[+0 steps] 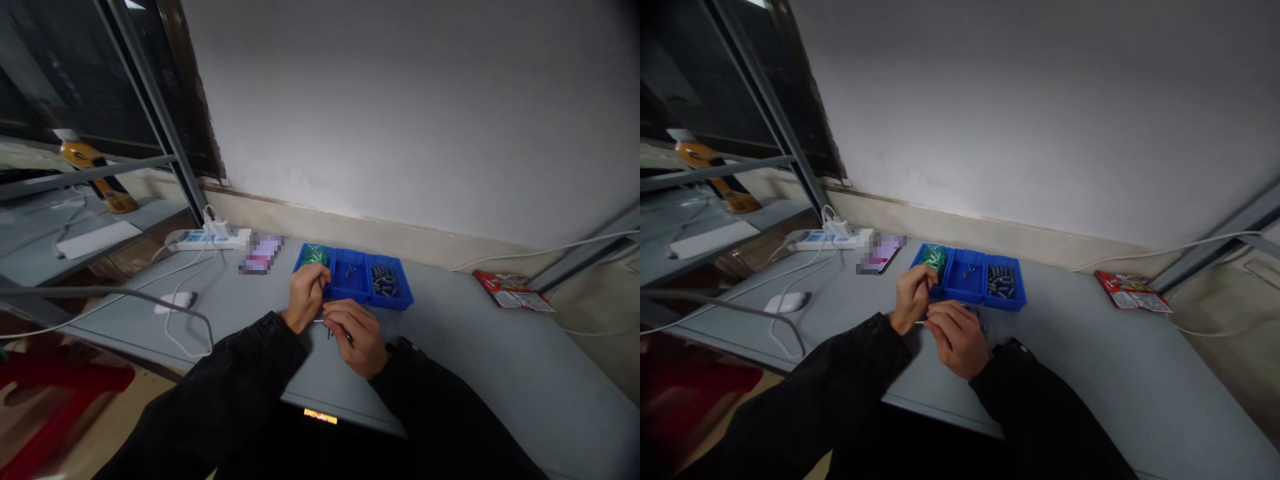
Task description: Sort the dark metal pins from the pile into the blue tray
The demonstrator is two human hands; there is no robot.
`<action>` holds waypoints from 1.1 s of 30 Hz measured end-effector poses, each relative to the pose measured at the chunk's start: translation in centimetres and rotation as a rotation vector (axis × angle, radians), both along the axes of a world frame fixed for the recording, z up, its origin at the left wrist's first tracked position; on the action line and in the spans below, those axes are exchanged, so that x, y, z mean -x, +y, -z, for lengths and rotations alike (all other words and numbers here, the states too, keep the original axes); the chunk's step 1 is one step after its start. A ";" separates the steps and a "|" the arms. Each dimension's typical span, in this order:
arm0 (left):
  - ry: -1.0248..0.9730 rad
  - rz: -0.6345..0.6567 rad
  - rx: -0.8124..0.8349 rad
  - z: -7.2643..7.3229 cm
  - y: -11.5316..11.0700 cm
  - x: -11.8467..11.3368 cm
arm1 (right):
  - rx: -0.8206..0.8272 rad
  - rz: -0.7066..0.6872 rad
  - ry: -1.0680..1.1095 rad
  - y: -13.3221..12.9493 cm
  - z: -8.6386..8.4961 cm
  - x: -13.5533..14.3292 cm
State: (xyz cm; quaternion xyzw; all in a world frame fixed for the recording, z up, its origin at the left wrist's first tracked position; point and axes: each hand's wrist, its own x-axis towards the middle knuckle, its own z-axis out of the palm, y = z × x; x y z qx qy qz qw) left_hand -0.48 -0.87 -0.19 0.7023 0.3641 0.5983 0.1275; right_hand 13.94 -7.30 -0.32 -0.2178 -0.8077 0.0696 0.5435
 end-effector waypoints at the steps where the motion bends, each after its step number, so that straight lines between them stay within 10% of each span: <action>1: -0.003 -0.003 -0.004 0.0 0.0 0.0 | -0.008 0.004 0.000 0.0 0.0 0.0; 33: 0.014 0.086 -0.062 0.5 0.3 -0.2 | -0.104 0.074 0.036 0.1 0.3 -0.5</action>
